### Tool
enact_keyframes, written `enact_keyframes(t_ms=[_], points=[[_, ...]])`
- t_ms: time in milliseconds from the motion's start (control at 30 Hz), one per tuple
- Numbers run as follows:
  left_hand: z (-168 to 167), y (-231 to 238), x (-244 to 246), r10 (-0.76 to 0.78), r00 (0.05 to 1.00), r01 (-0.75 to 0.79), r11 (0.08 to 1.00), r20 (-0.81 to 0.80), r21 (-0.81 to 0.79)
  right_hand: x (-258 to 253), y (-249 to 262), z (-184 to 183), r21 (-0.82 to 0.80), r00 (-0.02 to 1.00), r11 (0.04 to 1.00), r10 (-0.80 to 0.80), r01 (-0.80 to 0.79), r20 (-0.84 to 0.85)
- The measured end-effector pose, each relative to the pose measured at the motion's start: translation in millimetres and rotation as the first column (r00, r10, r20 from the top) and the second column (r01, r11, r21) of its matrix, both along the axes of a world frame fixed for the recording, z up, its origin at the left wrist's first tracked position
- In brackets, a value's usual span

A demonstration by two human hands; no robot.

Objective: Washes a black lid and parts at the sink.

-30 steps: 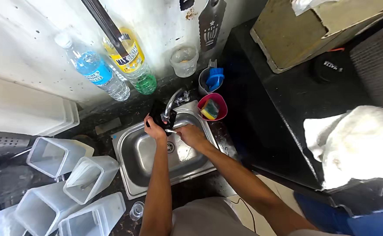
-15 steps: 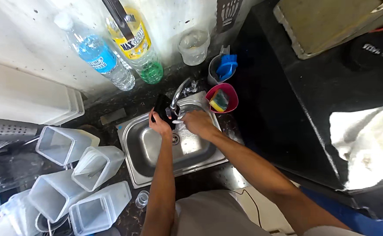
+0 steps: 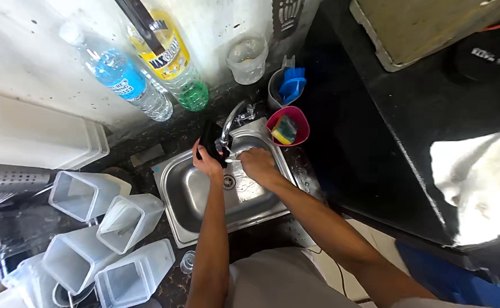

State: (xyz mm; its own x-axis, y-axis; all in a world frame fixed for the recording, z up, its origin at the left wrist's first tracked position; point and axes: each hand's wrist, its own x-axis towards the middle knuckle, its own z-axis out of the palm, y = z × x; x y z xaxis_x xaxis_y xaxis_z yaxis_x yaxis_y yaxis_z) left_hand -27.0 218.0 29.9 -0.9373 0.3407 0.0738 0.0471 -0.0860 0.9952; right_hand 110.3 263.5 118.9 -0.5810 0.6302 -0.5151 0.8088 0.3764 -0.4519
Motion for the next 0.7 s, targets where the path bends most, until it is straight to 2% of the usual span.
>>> enact_keyframes(t_ms=[67, 167, 233, 400, 433, 467, 500, 533, 567, 600, 633, 667, 700], points=[[0, -9, -4, 0.026, 0.999, -0.027, 1.0, 0.018, 0.012, 12, -3, 16, 0.023, 0.998, 0.998, -0.061, 0.06, 0.008], [6, -13, -15, 0.062, 0.995, -0.065, 0.997, 0.074, 0.044, 31, 2, -3, 0.056, 0.981, 0.981, -0.181, 0.185, -0.068], [17, -14, -19, 0.074, 0.995, -0.078, 0.996, 0.073, 0.045, 41, -3, -27, -0.004, 0.958, 0.969, -0.247, 0.249, -0.149], [35, -14, -13, 0.016, 1.0, -0.017, 0.996, 0.015, 0.086, 30, -11, -69, -0.236, 0.945, 0.937, -0.294, 0.256, -0.143], [36, -18, -9, -0.032, 0.999, 0.034, 0.999, -0.035, 0.038, 27, -13, -76, -0.272, 0.935, 0.924, -0.318, 0.269, -0.157], [37, -26, -3, -0.098, 0.989, 0.087, 0.992, -0.111, -0.094, 23, -15, -83, -0.292, 0.929, 0.914, -0.336, 0.282, -0.157], [39, -39, 5, -0.186, 0.962, 0.116, 0.941, -0.201, -0.319, 20, -18, -87, -0.297, 0.927, 0.908, -0.346, 0.294, -0.142], [36, -49, 12, -0.251, 0.917, 0.055, 0.85, -0.31, -0.524, 16, -19, -90, -0.288, 0.931, 0.909, -0.345, 0.301, -0.116], [30, -55, 17, -0.315, 0.841, -0.053, 0.762, -0.441, -0.645, 12, -19, -92, -0.272, 0.938, 0.915, -0.334, 0.299, -0.095], [23, -61, 19, -0.37, 0.737, -0.164, 0.714, -0.565, -0.681, 8, -19, -90, -0.255, 0.945, 0.923, -0.318, 0.289, -0.082], [14, -68, 19, -0.403, 0.636, -0.241, 0.707, -0.658, -0.665, 5, -19, -88, -0.247, 0.951, 0.929, -0.301, 0.275, -0.073], [6, -76, 18, -0.418, 0.582, -0.269, 0.711, -0.697, -0.65, 2, -18, -87, -0.25, 0.955, 0.932, -0.289, 0.263, -0.069], [1, -84, 18, -0.421, 0.603, -0.244, 0.711, -0.677, -0.66, 0, -17, -86, -0.25, 0.957, 0.934, -0.28, 0.254, -0.072]])
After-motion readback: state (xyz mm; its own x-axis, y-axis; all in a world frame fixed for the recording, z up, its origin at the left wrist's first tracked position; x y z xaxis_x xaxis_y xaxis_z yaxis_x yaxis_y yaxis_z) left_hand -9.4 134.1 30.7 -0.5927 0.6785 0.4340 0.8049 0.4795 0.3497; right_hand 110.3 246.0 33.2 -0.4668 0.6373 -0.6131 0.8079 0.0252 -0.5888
